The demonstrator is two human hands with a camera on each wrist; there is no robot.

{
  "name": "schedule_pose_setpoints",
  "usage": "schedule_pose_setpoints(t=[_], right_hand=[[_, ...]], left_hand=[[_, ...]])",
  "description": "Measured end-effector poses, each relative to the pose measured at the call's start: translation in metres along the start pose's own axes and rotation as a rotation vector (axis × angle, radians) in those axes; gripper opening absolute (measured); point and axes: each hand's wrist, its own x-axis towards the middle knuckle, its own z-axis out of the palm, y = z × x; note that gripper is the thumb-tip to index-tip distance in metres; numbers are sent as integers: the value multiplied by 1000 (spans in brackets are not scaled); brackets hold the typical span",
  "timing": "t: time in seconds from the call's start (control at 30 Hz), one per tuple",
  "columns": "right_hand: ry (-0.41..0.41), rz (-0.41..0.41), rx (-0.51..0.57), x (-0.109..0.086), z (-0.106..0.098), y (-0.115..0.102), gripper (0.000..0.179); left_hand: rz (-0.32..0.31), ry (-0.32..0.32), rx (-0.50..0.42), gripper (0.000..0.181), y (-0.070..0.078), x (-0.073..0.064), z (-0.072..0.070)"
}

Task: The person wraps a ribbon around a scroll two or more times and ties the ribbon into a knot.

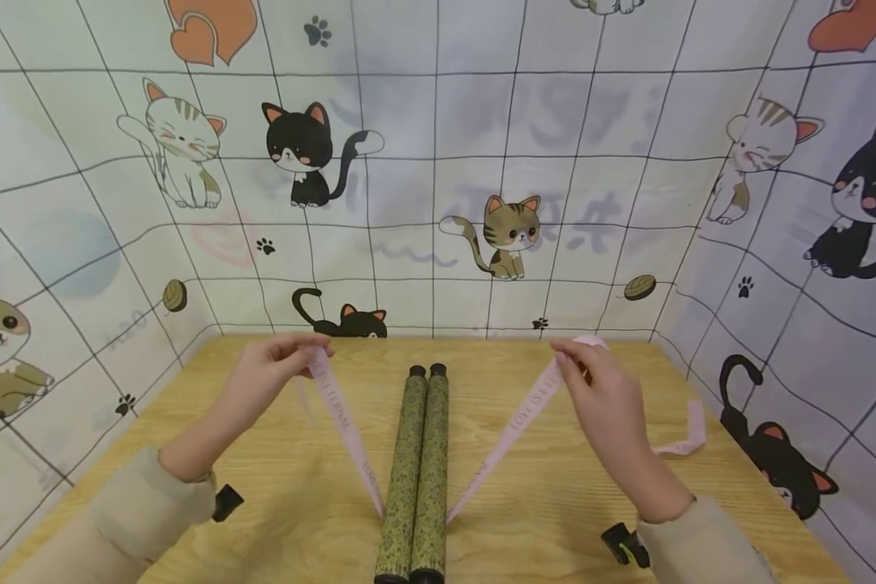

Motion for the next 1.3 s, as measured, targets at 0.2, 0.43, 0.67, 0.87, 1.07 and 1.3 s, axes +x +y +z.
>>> schedule_pose_setpoints(t=[0.2,0.43,0.67,0.87,1.07,1.3], right_hand=[[-23,-73,16,22,-8,-16,27],[-62,-136,72,46,-10,-37,34],[-135,-249,179,59,-6,-62,41],[-179,-492,300,68,6,-83,49],[-209,-643,347,72,15,-100,51],[-273,-711,400,73,13,-112,52]], left_hand=[[-10,-67,45,22,18,13,-1],[-14,-235,58,21,39,24,5],[29,-328,145,21,59,30,25],[81,-409,141,25,72,31,48],[137,-470,142,21,79,28,69],[137,-519,70,23,81,27,77]])
